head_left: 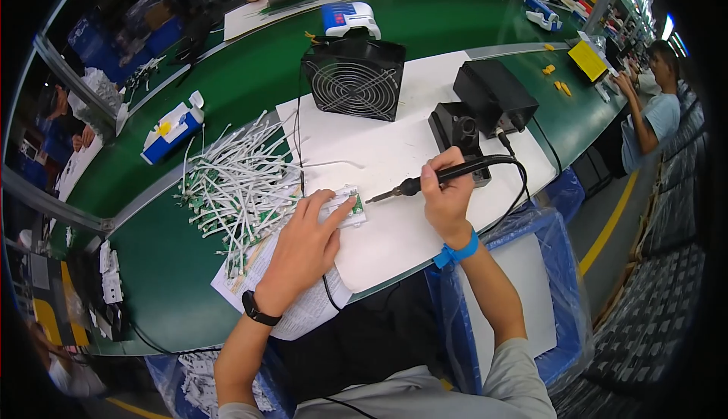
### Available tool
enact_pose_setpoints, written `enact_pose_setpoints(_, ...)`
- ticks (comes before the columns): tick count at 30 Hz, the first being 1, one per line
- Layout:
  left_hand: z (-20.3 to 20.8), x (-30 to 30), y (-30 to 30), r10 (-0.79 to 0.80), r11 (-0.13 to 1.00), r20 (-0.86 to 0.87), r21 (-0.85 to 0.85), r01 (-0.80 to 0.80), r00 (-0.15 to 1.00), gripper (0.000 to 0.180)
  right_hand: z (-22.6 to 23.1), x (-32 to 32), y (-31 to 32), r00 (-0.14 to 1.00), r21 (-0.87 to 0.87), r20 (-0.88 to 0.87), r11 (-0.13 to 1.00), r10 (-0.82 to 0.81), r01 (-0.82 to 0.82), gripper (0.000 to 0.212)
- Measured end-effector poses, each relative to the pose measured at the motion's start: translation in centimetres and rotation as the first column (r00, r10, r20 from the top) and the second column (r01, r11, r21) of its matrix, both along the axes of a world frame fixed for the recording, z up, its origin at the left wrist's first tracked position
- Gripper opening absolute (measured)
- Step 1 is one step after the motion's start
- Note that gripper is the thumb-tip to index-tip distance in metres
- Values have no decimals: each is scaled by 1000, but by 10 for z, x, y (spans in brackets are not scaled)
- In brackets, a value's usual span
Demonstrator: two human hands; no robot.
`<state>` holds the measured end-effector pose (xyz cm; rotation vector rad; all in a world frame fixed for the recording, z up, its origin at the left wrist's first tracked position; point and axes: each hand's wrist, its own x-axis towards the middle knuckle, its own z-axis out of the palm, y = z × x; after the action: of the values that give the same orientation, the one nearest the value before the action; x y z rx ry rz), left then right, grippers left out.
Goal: The person solders wires onto a circuit board using a soldering iron.
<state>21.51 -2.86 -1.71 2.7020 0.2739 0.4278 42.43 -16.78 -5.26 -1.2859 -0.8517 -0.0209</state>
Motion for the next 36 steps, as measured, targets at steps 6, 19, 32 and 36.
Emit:
enact_pose_setpoints(6, 4, 1, -1, 10, 1000, -32, 1, -10, 999, 55, 2, -2, 0, 997, -25, -2, 997, 76, -76, 16)
enact_pose_setpoints(19, 3, 2, -1, 15, 1000, -34, 13, -15, 999, 54, 1, -1, 1, 995, -58, -18, 994, 93, -94, 17)
enact_pose_setpoints(32, 1, 1, -1, 17, 1000, -33, -6, -17, 999, 55, 2, -1, 1, 997, -91, -16, 993, 73, -74, 14)
enact_pose_setpoints(36, 0, 1, -1, 23, 1000, -31, -4, -23, 999, 55, 0, 1, 1, 1000, -2, -27, 1000, 11, -11, 14)
